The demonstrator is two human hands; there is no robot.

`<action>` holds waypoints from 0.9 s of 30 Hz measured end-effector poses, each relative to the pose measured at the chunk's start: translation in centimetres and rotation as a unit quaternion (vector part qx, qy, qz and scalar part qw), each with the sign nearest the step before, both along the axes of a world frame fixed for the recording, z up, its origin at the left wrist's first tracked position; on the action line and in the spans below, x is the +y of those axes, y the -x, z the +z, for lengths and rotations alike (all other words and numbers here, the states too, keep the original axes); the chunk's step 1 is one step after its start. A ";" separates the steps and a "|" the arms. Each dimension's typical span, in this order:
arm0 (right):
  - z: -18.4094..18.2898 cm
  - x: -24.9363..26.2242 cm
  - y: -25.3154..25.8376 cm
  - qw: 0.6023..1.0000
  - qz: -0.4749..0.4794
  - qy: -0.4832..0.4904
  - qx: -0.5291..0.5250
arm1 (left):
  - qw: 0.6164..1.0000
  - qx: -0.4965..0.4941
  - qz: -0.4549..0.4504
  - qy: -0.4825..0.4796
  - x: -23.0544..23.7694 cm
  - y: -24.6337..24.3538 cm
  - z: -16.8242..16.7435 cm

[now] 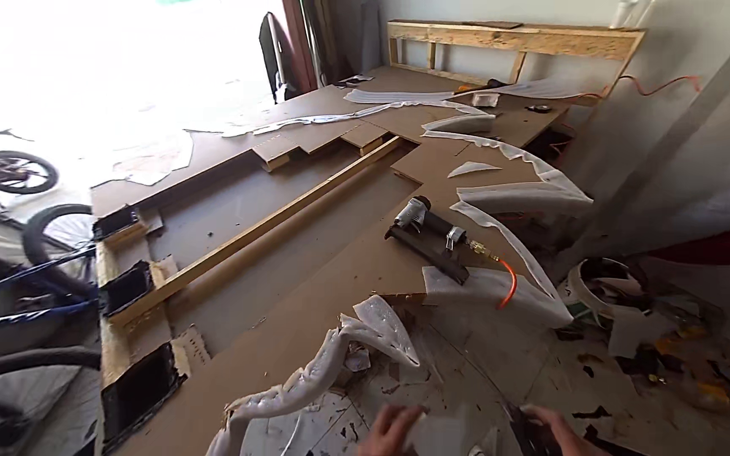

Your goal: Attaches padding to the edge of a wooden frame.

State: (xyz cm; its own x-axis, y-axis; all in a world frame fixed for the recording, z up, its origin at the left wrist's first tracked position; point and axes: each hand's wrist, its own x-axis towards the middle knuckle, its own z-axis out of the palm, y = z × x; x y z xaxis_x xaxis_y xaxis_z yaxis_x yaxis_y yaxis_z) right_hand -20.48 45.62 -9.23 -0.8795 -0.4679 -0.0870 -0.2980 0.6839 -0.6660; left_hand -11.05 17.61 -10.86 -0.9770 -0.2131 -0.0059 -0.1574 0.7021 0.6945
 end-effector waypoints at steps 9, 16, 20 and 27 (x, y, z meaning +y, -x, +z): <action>2.8 -7.4 4.4 0.971 0.082 -0.094 0.205 | 0.833 -0.354 -0.139 0.403 -11.6 11.2 16.7; 2.3 -12.0 1.8 0.974 0.034 -0.111 0.192 | 0.774 -0.051 -0.495 0.391 -18.5 20.1 10.2; 2.5 -14.9 -0.2 0.969 -0.030 -0.157 0.186 | 0.710 0.031 -0.610 0.351 -19.8 24.3 8.9; 4.2 -20.3 0.9 0.962 -0.100 -0.198 0.159 | 0.674 0.028 -0.684 0.279 -19.0 29.9 8.7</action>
